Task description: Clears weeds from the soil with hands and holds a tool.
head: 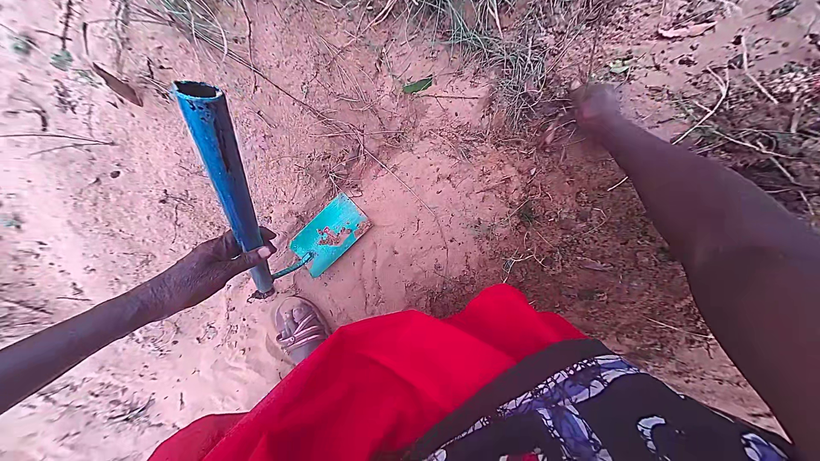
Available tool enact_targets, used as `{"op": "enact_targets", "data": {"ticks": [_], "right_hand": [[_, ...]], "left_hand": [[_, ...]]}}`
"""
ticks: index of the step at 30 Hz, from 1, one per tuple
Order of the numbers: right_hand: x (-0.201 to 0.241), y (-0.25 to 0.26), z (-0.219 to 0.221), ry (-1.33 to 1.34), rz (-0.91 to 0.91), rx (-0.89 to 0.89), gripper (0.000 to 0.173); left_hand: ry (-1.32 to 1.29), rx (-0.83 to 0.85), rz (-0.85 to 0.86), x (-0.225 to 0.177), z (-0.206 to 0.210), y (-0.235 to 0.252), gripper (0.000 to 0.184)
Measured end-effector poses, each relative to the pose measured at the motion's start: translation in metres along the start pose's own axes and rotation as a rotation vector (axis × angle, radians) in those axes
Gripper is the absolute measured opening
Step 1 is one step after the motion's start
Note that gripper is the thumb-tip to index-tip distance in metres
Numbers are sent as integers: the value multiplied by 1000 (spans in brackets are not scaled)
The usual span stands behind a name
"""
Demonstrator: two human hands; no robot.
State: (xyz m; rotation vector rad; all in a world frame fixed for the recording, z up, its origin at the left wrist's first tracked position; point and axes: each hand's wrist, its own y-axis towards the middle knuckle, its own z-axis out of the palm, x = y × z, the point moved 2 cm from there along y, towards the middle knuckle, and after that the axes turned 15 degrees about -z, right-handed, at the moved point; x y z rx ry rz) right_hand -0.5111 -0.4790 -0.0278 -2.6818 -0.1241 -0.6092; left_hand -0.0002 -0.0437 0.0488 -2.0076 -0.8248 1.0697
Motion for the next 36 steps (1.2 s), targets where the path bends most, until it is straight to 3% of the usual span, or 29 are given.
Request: {"op": "enact_targets", "data": {"ticks": [3, 7, 12, 14, 17, 22, 24, 27, 31, 36], "right_hand": [[5, -17, 4, -223, 6, 38, 68], [7, -38, 7, -266, 6, 12, 63], [3, -132, 9, -218, -117, 133, 70], [-6, -160, 4, -159, -119, 201, 61], [-12, -187, 2, -176, -258, 324, 44], [11, -211, 25, -508, -445, 558, 17], [15, -209, 42, -653, -468, 610, 28], [30, -210, 61, -793, -415, 654, 22], [27, -211, 71, -711, -402, 622, 38], [25, -224, 76, -655, -444, 630, 39]], "left_hand": [[16, -11, -14, 3, 1, 2, 45], [54, -14, -7, 0, 1, 0, 42], [37, -11, -1, -2, 4, 7, 41], [63, -17, -1, -11, 2, 5, 35], [53, -3, -7, -18, 2, 3, 32], [3, 16, -36, -26, 7, -1, 29], [1, 6, -49, -30, 10, -3, 28], [-7, 10, -49, -30, 10, -4, 28], [-4, 25, -47, -28, 9, -2, 26], [-16, 26, -37, -24, 9, 0, 28]]}}
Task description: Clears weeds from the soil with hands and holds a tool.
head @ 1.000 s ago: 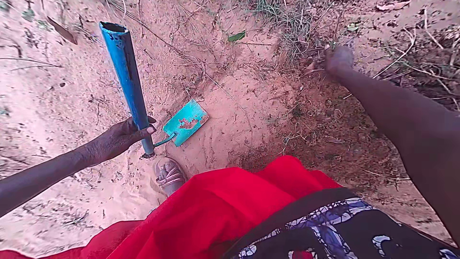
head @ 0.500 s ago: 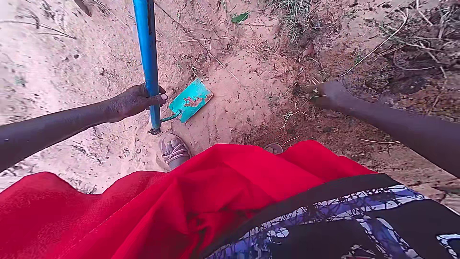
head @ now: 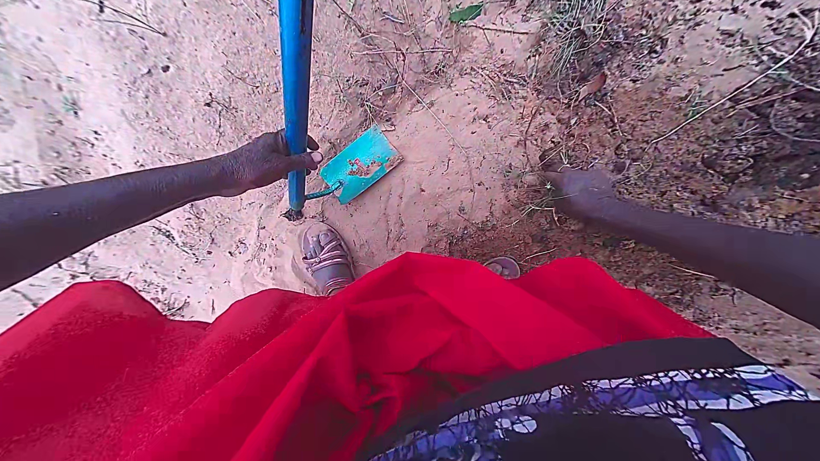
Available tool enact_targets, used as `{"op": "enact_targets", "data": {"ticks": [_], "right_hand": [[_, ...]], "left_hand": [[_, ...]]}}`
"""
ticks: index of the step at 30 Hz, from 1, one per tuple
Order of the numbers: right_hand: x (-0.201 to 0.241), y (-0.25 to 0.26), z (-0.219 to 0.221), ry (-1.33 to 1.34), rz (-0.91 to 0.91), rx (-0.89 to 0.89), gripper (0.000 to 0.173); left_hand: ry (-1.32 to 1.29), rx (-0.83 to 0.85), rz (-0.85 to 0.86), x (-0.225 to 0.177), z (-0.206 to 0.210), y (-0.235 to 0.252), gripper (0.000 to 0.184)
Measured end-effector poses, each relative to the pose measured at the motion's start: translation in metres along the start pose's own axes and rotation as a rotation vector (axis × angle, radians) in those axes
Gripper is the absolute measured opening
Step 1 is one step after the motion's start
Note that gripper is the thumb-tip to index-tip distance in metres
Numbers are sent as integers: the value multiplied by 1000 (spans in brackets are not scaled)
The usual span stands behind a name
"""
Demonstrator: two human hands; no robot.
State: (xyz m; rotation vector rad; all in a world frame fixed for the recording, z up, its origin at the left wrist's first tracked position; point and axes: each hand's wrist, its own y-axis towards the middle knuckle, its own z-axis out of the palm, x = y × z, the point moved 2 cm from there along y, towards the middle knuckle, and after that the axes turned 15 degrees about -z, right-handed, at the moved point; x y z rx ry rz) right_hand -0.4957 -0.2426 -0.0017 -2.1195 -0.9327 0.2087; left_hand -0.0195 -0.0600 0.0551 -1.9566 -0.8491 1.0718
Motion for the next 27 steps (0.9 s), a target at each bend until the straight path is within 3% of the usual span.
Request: {"op": "enact_targets", "data": {"ticks": [3, 7, 10, 14, 18, 23, 24, 27], "right_hand": [[-2, 1, -5, 48, 31, 3, 40], [6, 9, -20, -30, 12, 188, 26], [17, 13, -13, -126, -15, 283, 30], [7, 5, -2, -175, -24, 202, 28], [-20, -43, -18, -135, 81, 34, 26], [-82, -89, -46, 215, 434, -328, 57], [-81, -89, -47, 265, 421, -365, 57], [-54, -71, -43, 235, 118, -281, 27]], "left_hand": [[-7, -9, -21, 0, 0, 1, 31], [3, -20, -37, -2, 2, -3, 29], [-6, -33, -44, -4, 3, -5, 29], [15, -34, -46, -5, 3, -6, 29], [4, -22, -35, -3, 2, -4, 27], [7, -17, -66, -6, 0, -2, 24], [10, -25, -75, -7, -1, -1, 24], [-6, -38, -91, -10, 1, -1, 21]]}}
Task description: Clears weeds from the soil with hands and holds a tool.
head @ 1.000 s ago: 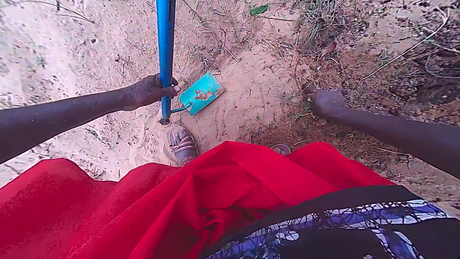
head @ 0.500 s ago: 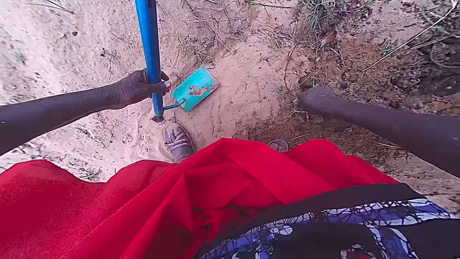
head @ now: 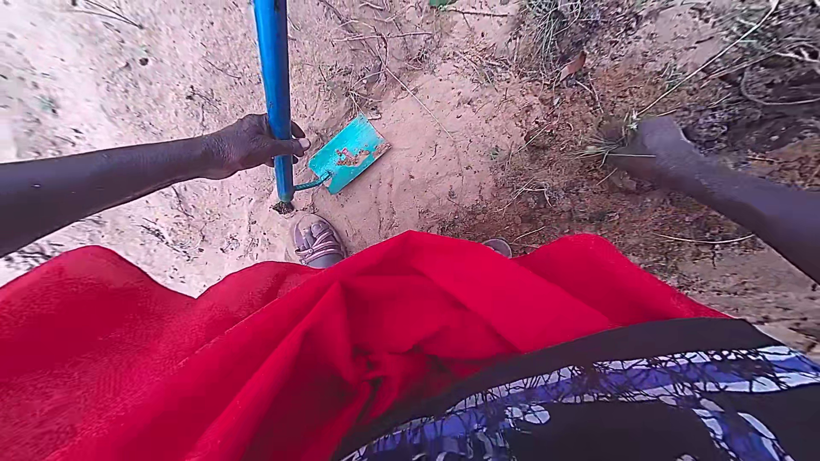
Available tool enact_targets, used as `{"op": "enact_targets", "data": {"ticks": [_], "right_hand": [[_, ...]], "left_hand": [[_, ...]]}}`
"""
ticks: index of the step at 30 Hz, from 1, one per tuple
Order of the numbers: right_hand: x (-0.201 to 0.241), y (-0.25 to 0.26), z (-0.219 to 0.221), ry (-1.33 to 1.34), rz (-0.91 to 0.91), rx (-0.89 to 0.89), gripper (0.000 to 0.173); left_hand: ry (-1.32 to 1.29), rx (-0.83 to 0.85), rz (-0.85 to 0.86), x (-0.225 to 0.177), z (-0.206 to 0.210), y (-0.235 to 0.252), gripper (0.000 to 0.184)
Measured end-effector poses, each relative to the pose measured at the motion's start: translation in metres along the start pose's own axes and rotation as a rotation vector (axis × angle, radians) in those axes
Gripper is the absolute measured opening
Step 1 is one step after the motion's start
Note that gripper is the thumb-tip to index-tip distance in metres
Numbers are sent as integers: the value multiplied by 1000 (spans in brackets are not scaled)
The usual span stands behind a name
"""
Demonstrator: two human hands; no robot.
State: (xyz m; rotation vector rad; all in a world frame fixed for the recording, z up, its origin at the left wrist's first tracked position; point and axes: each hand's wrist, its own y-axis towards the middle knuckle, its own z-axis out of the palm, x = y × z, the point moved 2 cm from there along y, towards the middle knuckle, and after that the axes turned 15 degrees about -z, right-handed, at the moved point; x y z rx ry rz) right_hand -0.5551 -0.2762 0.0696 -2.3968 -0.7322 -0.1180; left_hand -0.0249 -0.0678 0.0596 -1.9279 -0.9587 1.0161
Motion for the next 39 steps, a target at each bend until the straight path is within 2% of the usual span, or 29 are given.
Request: {"op": "enact_targets", "data": {"ticks": [3, 5, 7, 9, 14, 16, 19, 23, 26, 30, 33, 37, 39], "right_hand": [[35, 25, 32, -116, -184, 262, 24], [45, 41, 55, -247, -290, 376, 35], [50, 53, 69, -282, -290, 439, 40], [42, 61, 74, -253, -297, 430, 47], [39, 49, 77, -214, -353, 478, 42], [39, 44, 78, -193, -336, 451, 39], [38, 47, 75, -77, -267, 377, 26], [45, 62, 82, -158, -189, 418, 24], [51, 53, 83, -207, -206, 409, 25], [46, 26, 77, 19, -286, 239, 41], [36, 37, 80, 128, -221, 244, 25], [56, 50, 82, -130, -156, 407, 25], [64, 44, 83, -220, -161, 432, 29]], "left_hand": [[-20, -13, -3, 1, 2, 1, 21], [-16, -23, -2, 0, 4, -2, 21], [-6, -25, 15, 2, 4, -2, 22], [26, -14, 41, 4, 3, -1, 24], [62, 9, 59, 12, 2, -2, 26], [58, 10, 51, 11, 3, -1, 26], [66, -5, 48, 12, 2, 0, 26], [45, -3, 20, 10, 1, 1, 27], [23, 0, 7, 8, 3, -1, 26], [21, 2, 31, 13, 1, 1, 25], [1, 3, 2, 11, 1, 3, 24], [-10, -15, -13, 7, 3, 3, 26], [-9, -19, 4, 7, 5, 1, 26]]}}
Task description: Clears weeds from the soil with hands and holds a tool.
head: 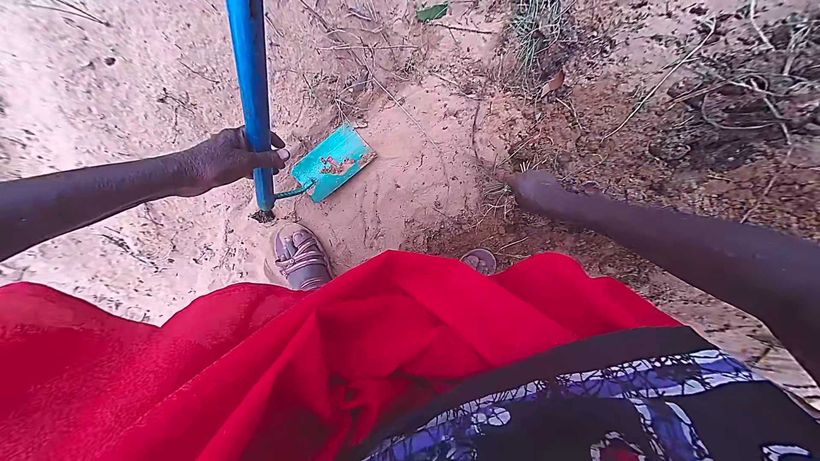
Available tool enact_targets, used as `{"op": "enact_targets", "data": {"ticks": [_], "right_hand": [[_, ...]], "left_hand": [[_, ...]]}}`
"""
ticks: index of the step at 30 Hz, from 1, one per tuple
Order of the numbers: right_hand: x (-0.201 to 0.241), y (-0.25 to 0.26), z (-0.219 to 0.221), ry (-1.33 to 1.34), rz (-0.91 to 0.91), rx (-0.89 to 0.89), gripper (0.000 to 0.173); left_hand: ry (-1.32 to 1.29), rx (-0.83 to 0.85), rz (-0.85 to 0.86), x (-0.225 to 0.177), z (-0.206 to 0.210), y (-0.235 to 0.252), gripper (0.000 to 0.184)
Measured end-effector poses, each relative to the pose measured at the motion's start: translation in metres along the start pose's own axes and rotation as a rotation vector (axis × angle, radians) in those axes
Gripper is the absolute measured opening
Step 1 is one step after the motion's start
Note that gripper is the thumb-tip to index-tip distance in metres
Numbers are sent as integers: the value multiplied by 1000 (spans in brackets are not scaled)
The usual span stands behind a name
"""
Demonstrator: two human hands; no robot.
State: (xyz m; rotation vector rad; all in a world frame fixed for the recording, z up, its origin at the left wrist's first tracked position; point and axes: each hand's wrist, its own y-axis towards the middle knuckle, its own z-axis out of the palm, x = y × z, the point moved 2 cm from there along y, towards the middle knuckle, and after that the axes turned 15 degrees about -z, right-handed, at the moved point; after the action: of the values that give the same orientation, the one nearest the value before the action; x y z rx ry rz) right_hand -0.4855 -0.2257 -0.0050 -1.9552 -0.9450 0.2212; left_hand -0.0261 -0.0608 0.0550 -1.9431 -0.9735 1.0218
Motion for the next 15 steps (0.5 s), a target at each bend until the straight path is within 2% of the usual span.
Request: {"op": "enact_targets", "data": {"ticks": [4, 6, 9, 11, 13, 15], "right_hand": [[-9, -9, 9, -41, -46, -45, 33], [-26, -25, -4, -115, 24, -55, 33], [-112, -81, -41, -102, 250, -286, 19], [-156, -114, -57, 66, 419, -478, 24], [-159, -124, -67, 198, 574, -604, 35], [-140, -121, -76, 117, 564, -567, 34]], "left_hand": [[-3, 26, 61, 8, -1, 2, 25], [-17, 31, 58, 6, -3, 3, 25], [-20, 42, 58, 8, -3, 3, 22], [-26, 52, 42, 8, -3, 4, 21], [-35, 50, 36, 6, -4, 5, 21], [-55, 40, 23, 5, -3, 6, 21]]}}
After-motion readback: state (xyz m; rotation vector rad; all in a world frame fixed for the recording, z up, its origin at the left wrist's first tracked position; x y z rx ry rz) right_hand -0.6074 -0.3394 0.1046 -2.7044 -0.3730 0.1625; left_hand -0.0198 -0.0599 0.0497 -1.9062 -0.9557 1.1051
